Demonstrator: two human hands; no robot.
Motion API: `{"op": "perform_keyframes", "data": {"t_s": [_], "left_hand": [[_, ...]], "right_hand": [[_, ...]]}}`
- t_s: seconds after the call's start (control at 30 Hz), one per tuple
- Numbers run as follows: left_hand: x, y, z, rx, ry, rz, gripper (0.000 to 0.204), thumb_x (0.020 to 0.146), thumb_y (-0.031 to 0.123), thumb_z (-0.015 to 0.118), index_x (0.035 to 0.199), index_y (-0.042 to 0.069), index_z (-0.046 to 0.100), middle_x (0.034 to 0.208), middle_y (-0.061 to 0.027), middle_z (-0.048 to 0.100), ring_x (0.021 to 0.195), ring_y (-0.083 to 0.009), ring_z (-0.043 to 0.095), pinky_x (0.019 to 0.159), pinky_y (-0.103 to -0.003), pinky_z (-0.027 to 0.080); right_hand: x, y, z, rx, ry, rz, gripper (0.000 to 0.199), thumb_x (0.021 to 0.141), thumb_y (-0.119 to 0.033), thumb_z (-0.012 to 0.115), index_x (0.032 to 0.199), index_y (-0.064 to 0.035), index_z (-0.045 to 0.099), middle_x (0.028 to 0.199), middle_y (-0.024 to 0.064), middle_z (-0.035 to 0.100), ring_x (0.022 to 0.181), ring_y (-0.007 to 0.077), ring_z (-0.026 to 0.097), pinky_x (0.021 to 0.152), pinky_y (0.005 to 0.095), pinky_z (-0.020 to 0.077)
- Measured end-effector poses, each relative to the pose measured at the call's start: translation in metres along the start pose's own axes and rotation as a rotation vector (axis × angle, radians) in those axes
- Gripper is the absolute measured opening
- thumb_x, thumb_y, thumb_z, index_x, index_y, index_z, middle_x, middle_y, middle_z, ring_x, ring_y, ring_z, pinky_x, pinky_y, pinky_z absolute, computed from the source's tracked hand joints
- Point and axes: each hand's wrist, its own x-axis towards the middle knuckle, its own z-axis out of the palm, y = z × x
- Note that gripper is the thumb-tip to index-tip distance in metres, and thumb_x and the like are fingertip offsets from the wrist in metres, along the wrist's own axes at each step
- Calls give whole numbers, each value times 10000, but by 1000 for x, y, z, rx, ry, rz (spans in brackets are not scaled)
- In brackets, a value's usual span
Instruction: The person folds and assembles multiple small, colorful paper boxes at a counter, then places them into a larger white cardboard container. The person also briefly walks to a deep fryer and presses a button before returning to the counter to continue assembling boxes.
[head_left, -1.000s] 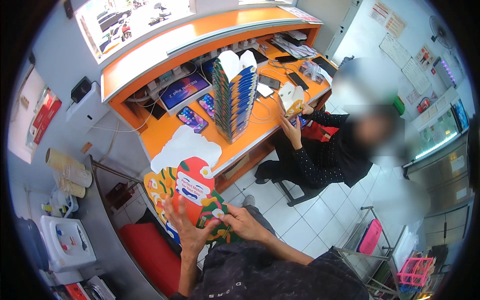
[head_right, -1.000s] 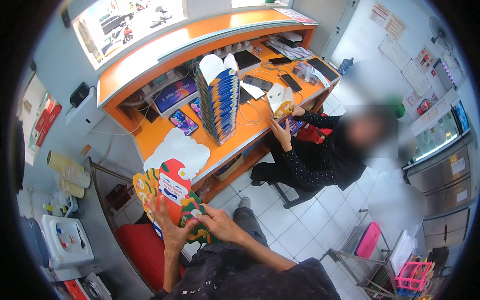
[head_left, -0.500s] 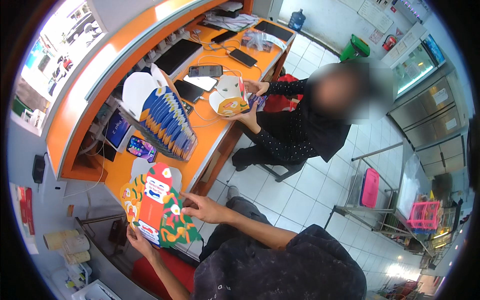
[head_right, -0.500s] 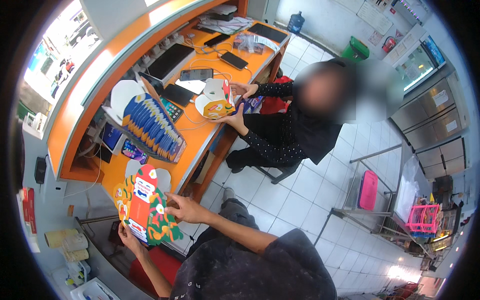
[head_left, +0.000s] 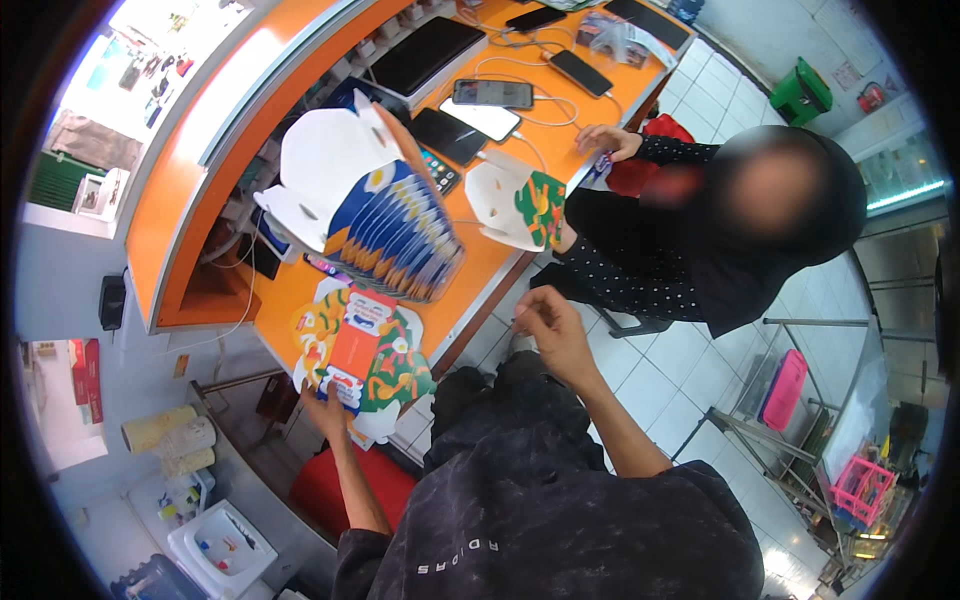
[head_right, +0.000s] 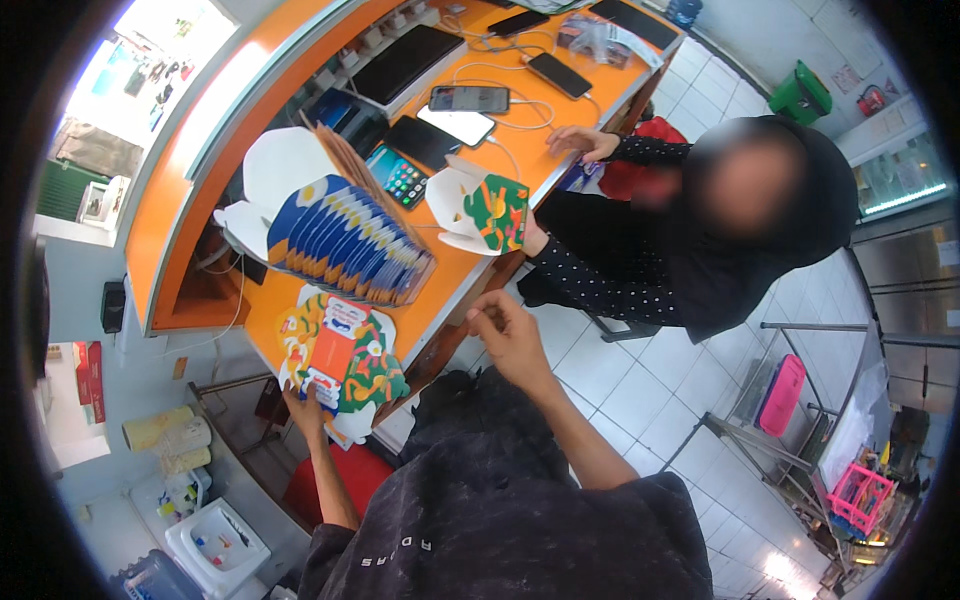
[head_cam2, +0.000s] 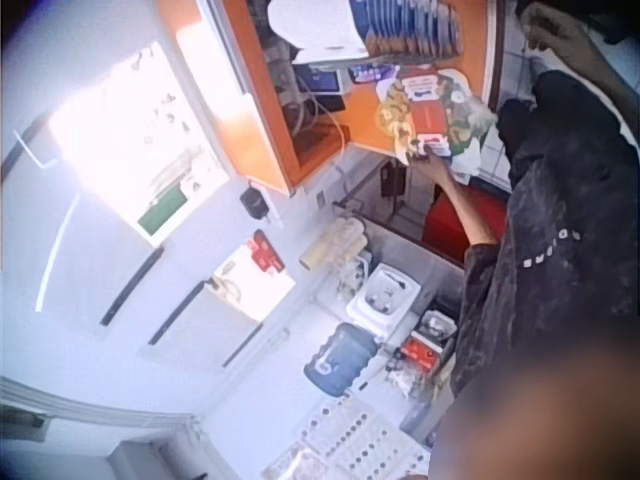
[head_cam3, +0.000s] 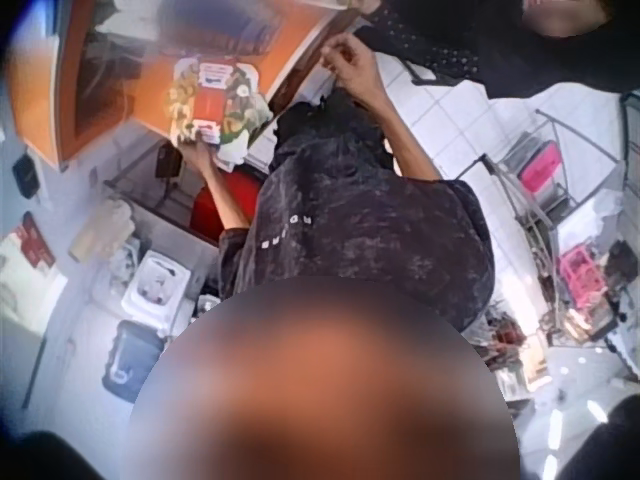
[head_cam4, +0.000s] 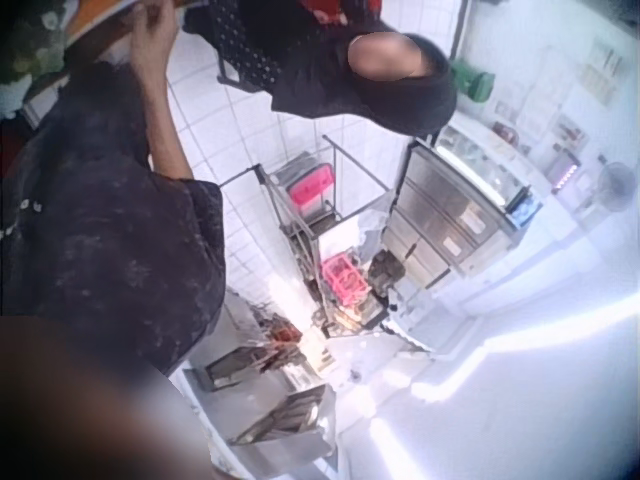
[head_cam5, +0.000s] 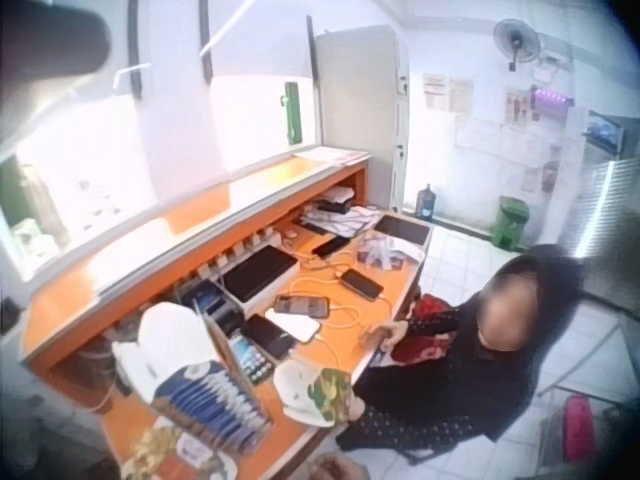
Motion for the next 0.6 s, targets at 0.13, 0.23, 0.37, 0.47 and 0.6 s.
{"op": "perform_keyframes", "data": {"t_s": [0.13,0.23,0.37,0.47,0.6], "left_hand": [[-6,24,-7,238,-79,45,558,846,181,707,1313,-34,491,1333,-271,482,1275,-368,452,1072,-423,340],[-9,37,-7,291,-83,137,484,842,158,694,1267,-15,541,1353,-272,467,1304,-388,425,1093,-436,320],[-25,63,-4,228,-117,226,393,843,124,667,1211,9,590,1359,-250,471,1304,-390,425,1098,-442,317],[-36,93,1,139,-139,262,361,833,103,674,1174,9,604,1316,-229,501,1274,-360,457,1076,-419,345],[-52,125,7,55,-188,328,316,833,81,676,1136,8,620,1266,-207,548,1201,-341,516,1035,-408,386]], "right_hand": [[-8,-18,9,-195,266,-279,244,869,-141,714,1032,-15,582,888,59,621,801,121,589,683,257,469],[8,-29,4,-473,513,-466,435,825,-200,761,1147,-16,534,1071,111,572,992,187,555,813,304,451],[55,-40,-1,-499,562,-468,718,808,-340,767,1326,18,424,1274,205,460,1210,328,446,1012,413,370],[82,-47,2,-533,516,-509,765,818,-398,745,1345,38,402,1308,235,440,1227,371,440,1038,439,360],[92,-45,10,-550,507,-382,642,860,-305,691,1331,38,422,1259,221,501,1154,355,519,973,420,425]]}}
